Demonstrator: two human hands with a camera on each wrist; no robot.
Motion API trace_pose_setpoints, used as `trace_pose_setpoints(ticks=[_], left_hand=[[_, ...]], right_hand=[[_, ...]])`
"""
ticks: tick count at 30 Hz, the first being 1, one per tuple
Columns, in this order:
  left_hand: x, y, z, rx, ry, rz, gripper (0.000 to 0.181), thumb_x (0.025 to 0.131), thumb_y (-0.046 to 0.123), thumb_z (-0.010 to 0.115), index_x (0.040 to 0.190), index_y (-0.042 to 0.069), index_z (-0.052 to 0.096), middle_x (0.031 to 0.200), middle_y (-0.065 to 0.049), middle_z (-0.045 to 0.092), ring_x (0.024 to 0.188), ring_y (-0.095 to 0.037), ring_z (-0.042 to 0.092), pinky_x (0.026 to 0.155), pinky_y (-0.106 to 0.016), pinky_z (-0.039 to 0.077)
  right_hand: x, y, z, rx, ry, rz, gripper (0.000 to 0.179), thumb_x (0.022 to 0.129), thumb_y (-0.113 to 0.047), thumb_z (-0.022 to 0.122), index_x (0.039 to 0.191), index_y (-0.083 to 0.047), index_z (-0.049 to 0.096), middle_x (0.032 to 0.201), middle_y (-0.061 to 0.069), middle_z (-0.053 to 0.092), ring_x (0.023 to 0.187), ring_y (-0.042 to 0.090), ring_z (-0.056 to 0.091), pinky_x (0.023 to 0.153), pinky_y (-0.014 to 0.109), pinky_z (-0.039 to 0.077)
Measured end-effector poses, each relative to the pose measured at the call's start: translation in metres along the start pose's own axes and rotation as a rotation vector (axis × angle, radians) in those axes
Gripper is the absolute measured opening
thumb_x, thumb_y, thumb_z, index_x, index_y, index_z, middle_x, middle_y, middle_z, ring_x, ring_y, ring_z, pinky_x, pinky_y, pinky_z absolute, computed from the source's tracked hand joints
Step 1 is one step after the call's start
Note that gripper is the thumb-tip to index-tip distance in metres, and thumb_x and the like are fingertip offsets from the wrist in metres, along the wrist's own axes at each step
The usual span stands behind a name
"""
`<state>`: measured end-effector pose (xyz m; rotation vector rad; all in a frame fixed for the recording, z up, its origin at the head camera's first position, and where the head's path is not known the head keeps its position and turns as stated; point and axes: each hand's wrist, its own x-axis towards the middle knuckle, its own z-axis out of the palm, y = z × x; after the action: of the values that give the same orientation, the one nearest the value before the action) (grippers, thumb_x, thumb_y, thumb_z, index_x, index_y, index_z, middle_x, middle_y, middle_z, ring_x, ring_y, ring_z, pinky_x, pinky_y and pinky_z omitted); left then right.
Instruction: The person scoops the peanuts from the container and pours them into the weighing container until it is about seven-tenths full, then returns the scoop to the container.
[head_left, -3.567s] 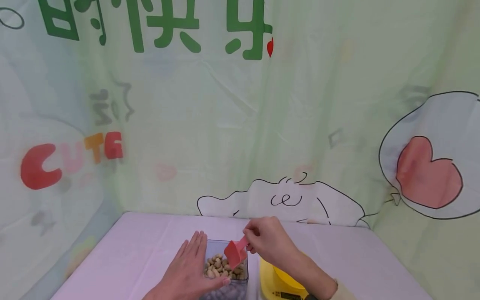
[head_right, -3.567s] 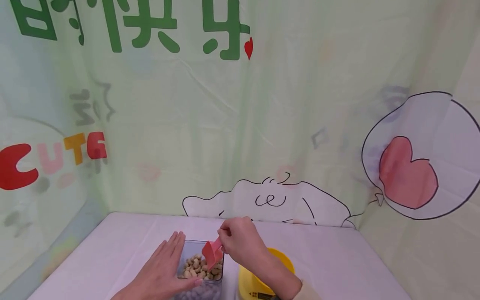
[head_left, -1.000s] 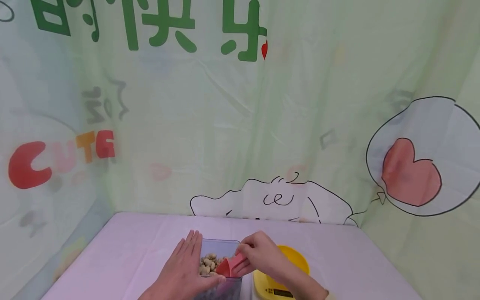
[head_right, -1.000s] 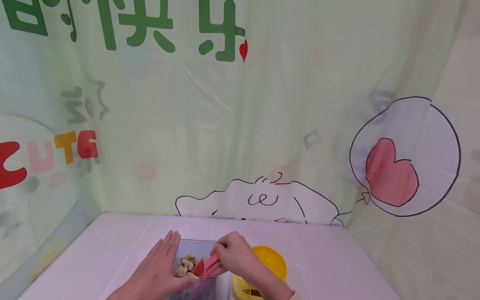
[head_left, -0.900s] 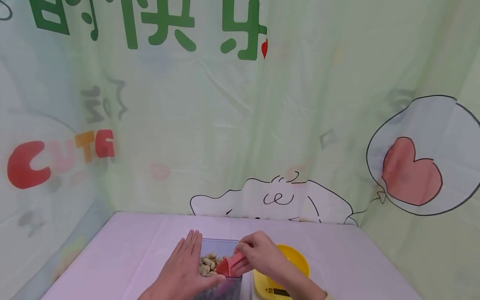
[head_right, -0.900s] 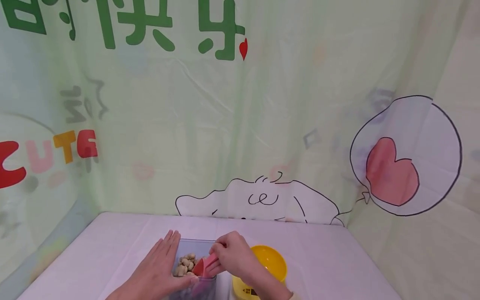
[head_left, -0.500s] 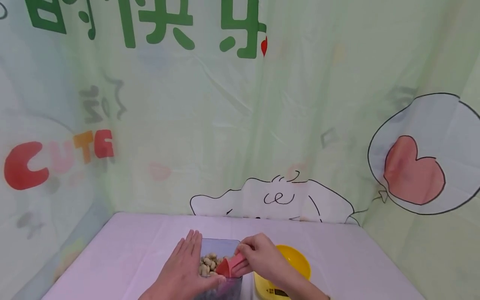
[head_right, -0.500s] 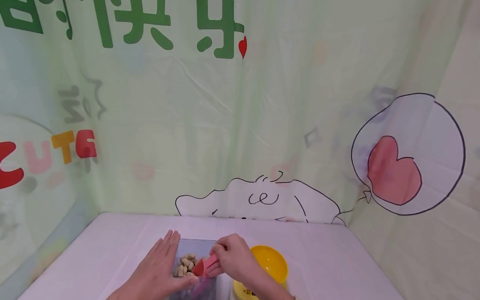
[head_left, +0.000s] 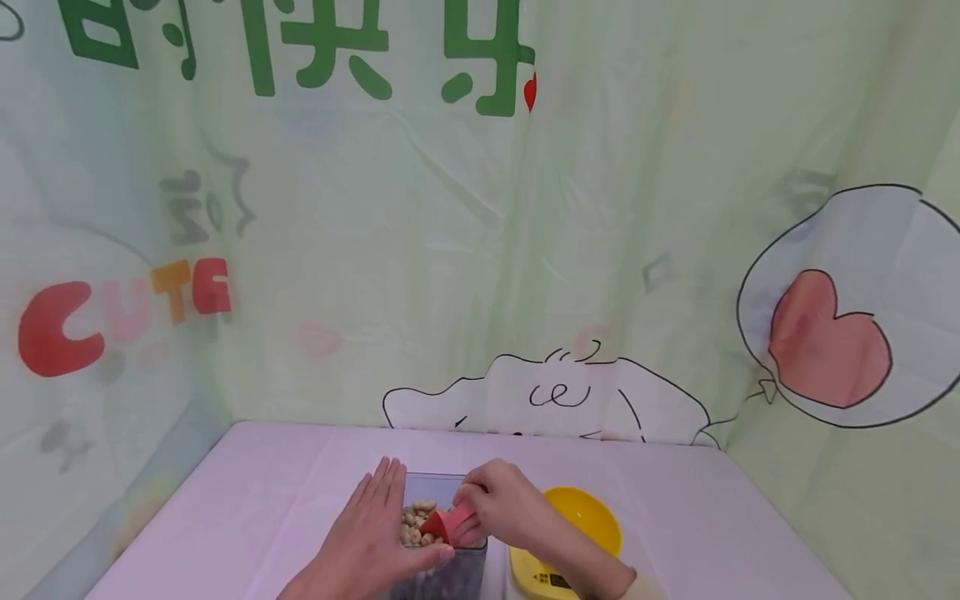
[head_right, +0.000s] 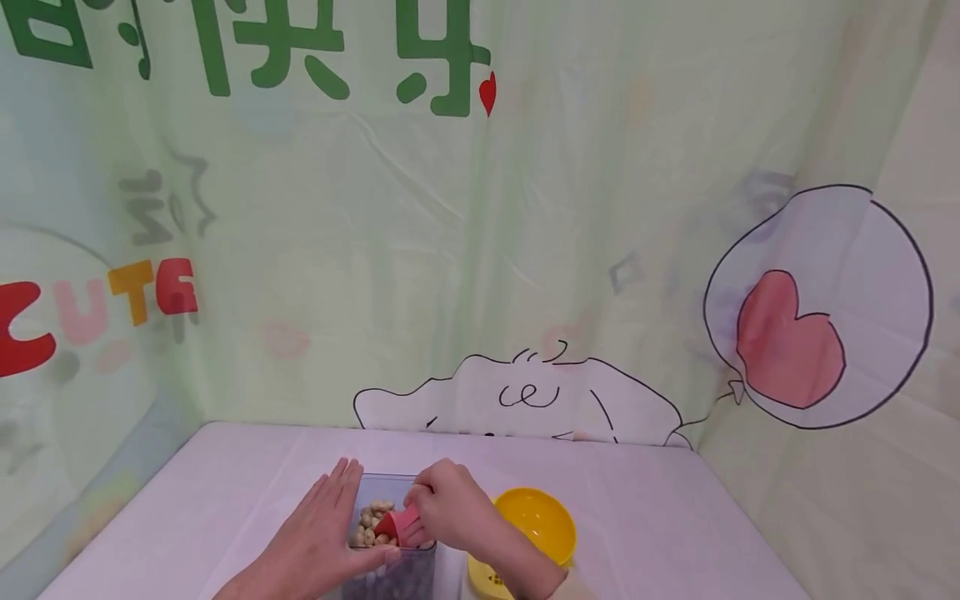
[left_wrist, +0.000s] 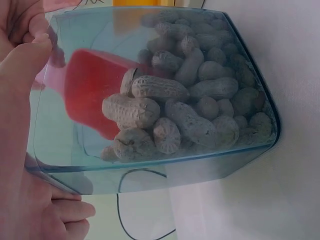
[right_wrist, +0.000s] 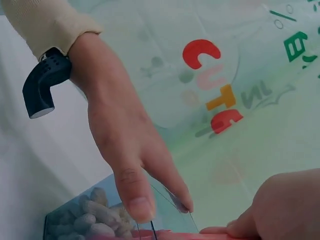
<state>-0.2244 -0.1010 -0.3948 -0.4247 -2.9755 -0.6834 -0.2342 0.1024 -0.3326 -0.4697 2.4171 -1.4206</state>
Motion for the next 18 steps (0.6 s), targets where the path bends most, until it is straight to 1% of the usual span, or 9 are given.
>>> trace_pose_setpoints(ticks=[3,6,8,11,14,18], left_hand=[[-0.001,0.002,0.001,-0.008,0.001,0.003,0.129,0.071,0.091,0.050,0.154,-0.005,0.026,0.161,-0.022,0.027,0.152,-0.037,0.020,0.121,-0.060,0.021],[-0.001,0.002,0.001,-0.002,-0.003,0.005,0.130,0.070,0.092,0.048,0.154,-0.005,0.025,0.162,-0.022,0.026,0.153,-0.036,0.019,0.122,-0.059,0.021],[0.000,0.001,0.001,0.004,-0.004,0.007,0.130,0.071,0.092,0.048,0.154,-0.005,0.024,0.162,-0.022,0.025,0.153,-0.035,0.018,0.122,-0.058,0.020],[0.001,0.001,0.001,0.022,-0.001,0.003,0.130,0.070,0.092,0.047,0.154,-0.005,0.025,0.161,-0.022,0.026,0.153,-0.035,0.019,0.122,-0.058,0.021],[0.002,0.001,0.001,0.030,-0.010,-0.012,0.131,0.069,0.094,0.047,0.154,-0.004,0.026,0.162,-0.021,0.026,0.153,-0.035,0.020,0.122,-0.058,0.021],[0.002,0.000,0.000,0.033,-0.014,-0.017,0.132,0.068,0.094,0.047,0.154,-0.003,0.026,0.162,-0.020,0.025,0.153,-0.035,0.020,0.122,-0.059,0.021]], right_hand=[[0.001,0.004,0.000,0.074,-0.005,0.061,0.024,0.102,-0.005,0.050,0.097,0.006,0.071,0.078,0.013,0.073,0.071,0.025,0.075,0.066,0.032,0.062],[0.002,0.011,0.000,0.172,-0.005,0.114,0.025,0.103,-0.007,0.048,0.101,0.007,0.069,0.082,0.014,0.075,0.075,0.025,0.076,0.069,0.033,0.062],[0.002,0.015,0.000,0.218,-0.006,0.119,0.026,0.103,-0.007,0.047,0.103,0.008,0.068,0.084,0.014,0.075,0.076,0.025,0.076,0.070,0.034,0.062],[0.002,0.019,-0.002,0.255,0.000,0.113,0.026,0.104,-0.009,0.048,0.105,0.009,0.067,0.085,0.013,0.075,0.077,0.024,0.076,0.071,0.033,0.062],[0.002,0.022,-0.004,0.292,-0.002,0.126,0.027,0.104,-0.010,0.047,0.107,0.007,0.067,0.087,0.013,0.075,0.078,0.023,0.076,0.073,0.032,0.062],[0.001,0.024,-0.007,0.365,-0.014,0.131,0.027,0.105,-0.011,0.046,0.107,0.006,0.066,0.091,0.017,0.076,0.082,0.025,0.077,0.075,0.031,0.061]])
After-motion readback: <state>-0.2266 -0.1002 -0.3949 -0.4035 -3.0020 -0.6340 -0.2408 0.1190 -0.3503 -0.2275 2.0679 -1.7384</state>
